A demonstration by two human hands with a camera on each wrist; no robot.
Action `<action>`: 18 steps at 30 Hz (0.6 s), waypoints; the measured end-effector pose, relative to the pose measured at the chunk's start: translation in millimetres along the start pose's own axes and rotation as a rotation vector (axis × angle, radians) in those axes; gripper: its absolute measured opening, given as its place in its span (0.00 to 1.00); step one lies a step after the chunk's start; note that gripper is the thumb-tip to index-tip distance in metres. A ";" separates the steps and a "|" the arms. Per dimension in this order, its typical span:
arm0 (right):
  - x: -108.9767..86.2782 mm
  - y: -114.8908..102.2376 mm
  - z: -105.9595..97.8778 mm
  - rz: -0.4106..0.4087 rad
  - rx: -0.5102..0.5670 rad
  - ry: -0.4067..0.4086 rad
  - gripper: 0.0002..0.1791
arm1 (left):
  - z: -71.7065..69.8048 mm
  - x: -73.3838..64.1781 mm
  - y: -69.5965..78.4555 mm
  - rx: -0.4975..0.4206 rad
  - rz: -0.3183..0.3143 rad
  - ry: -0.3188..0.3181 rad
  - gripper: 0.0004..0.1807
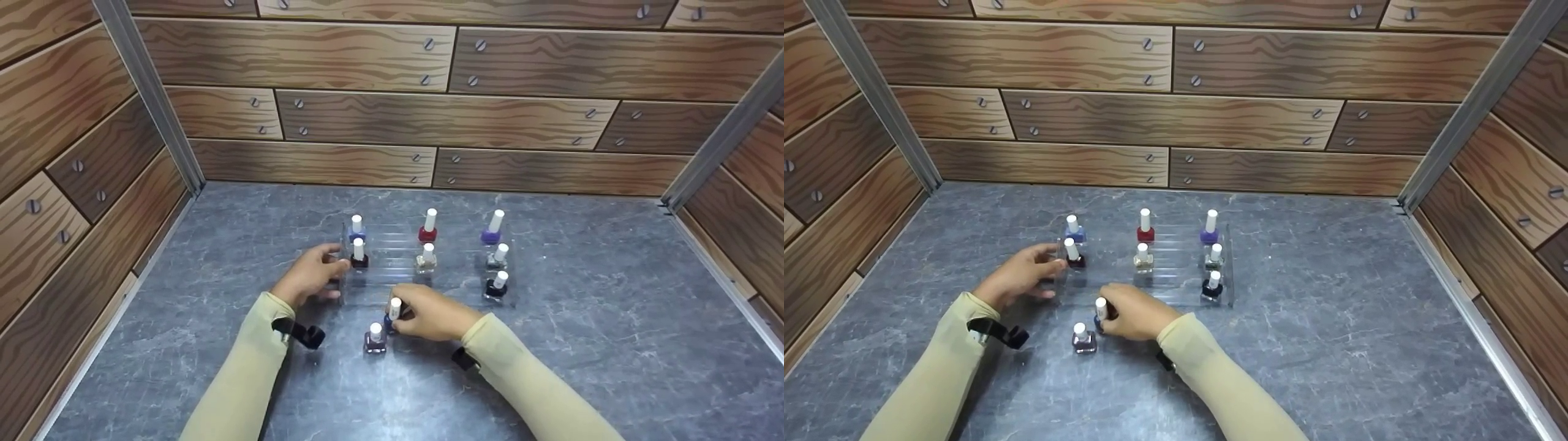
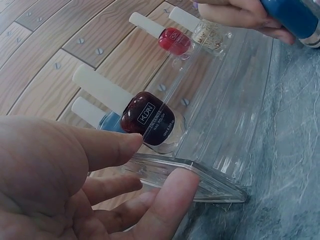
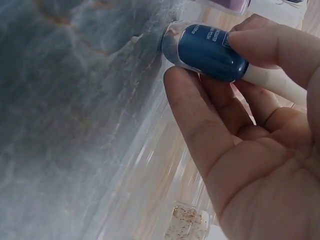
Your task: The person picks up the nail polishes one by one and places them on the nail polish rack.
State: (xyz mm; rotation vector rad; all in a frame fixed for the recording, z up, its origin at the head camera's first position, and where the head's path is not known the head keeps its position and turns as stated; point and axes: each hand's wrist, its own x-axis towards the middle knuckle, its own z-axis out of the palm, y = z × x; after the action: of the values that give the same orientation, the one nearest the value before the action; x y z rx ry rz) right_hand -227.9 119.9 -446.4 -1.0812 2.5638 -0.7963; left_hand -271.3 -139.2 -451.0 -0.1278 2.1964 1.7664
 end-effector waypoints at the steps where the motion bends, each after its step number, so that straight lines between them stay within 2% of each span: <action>1: -0.8 0.6 0.2 0.005 0.003 -0.002 0.11 | 0.2 -0.1 -0.4 -0.001 0.000 -0.001 0.35; 18: -2.5 1.3 -0.2 0.012 0.017 -0.014 0.10 | 0.0 0.1 -1.1 0.007 0.006 -0.003 0.34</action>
State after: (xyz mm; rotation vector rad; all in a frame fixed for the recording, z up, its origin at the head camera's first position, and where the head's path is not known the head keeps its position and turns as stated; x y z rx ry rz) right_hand -227.0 122.4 -447.0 -1.0617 2.5447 -0.8028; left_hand -271.1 -139.4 -452.0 -0.1173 2.2025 1.7611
